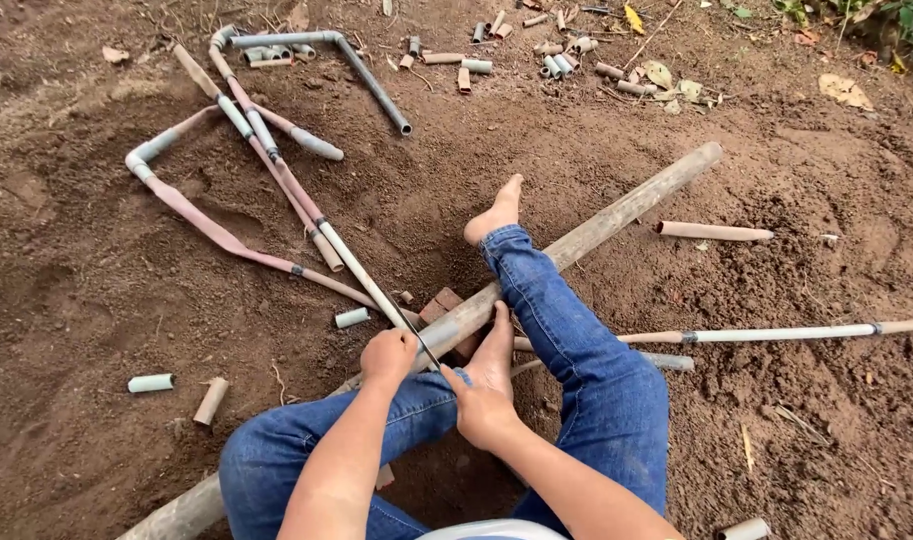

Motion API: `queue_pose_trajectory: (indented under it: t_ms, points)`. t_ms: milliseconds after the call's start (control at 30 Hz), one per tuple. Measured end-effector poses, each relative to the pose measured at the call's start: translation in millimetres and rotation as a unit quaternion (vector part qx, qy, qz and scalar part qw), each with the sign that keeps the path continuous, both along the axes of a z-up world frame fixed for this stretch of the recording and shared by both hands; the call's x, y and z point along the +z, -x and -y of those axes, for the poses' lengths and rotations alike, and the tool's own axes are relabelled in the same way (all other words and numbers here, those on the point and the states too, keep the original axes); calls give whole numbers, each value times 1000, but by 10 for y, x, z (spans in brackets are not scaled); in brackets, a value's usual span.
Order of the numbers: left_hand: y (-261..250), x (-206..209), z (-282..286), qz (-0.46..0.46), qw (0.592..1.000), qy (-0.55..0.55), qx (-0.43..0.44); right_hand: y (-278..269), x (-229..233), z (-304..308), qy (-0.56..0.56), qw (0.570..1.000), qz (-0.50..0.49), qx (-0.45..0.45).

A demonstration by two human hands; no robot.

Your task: The person sits on the ground and uses a hand saw to cut a long bamboo pole that is secured between their legs. The task involves repetitive sawing motions to slice through the bamboo, with cut pieces and other bamboo segments visible on the surrounding dirt.

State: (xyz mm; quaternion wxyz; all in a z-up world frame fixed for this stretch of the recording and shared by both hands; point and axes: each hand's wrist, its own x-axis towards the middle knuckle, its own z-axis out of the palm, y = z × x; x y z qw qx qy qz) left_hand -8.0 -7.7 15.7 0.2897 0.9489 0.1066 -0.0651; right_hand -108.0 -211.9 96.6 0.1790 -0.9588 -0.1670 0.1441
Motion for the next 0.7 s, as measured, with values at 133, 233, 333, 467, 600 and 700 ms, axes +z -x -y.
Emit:
queue_pose_trajectory:
  t_ms: [133,233,333,467,600,700]
  points:
    - [-71,-145,9,5,996,-13,89,-144,-43,-14,-32,991,120,49]
    - [-80,-280,-86,-13,994,-15,104,196,116,122,-26,997,59,36]
    - [-148,-276,-91,-21,996,-12,85,297,250,220,23,1000,-19,3]
    - [-25,-170,15,6,1000,1,19,79,1204,-255,-312,936,160,-35]
    - [-51,-154,17,7,998,-6,69,-124,501,-236,-280,935,176,-129]
    - [-36,-173,-51,-14,995,3,99,47,93,18,-87,986,129,56]
